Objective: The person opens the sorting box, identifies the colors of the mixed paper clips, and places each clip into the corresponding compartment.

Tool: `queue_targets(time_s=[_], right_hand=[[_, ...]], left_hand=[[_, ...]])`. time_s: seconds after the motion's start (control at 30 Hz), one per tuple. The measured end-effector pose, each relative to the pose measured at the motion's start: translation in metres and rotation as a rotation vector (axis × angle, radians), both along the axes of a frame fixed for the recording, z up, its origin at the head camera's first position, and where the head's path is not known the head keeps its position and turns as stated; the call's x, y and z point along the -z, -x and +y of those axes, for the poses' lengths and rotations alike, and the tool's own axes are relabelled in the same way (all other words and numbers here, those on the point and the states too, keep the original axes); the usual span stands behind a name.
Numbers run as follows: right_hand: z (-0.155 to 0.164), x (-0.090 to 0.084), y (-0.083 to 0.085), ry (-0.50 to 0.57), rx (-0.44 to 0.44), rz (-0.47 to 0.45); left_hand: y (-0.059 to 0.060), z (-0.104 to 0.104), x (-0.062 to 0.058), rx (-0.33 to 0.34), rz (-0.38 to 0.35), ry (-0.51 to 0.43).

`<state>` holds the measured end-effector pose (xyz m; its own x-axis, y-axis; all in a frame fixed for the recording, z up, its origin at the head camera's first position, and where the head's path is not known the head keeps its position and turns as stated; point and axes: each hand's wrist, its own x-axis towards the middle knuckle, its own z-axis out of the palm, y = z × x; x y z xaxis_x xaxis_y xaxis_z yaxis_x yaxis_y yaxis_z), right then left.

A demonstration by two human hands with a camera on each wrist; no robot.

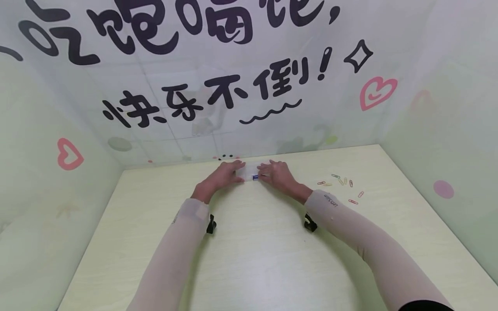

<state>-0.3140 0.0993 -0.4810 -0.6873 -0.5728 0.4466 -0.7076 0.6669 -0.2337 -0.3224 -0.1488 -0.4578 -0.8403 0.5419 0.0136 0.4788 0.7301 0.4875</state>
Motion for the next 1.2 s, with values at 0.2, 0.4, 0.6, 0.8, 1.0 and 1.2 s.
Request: queue_targets(time_s=[0.2, 0.4, 0.6, 0.8, 1.0, 1.2], right_hand=[[0.0, -0.005, 0.0, 0.024, 0.008, -0.087], [0.0, -0.009, 0.002, 0.031, 0.008, -0.134], [0.0, -0.01, 0.005, 0.043, -0.005, -0.162], [-0.001, -0.01, 0.008, 0.057, -0.001, -0.214], [0.0, -0.011, 0.01, 0.06, 0.004, -0.261], [0.0, -0.012, 0.01, 0.066, 0.002, -0.289]], left_hand=[[0.0, -0.001, 0.001, 0.025, 0.021, -0.006], [0.0, -0.002, -0.001, 0.027, 0.008, -0.004], [0.002, -0.003, 0.001, 0.037, 0.02, -0.007], [0.003, -0.004, 0.003, 0.045, 0.026, -0.012], [0.002, -0.004, -0.001, 0.064, 0.041, -0.002], [0.003, -0.003, -0.001, 0.067, 0.031, 0.024]])
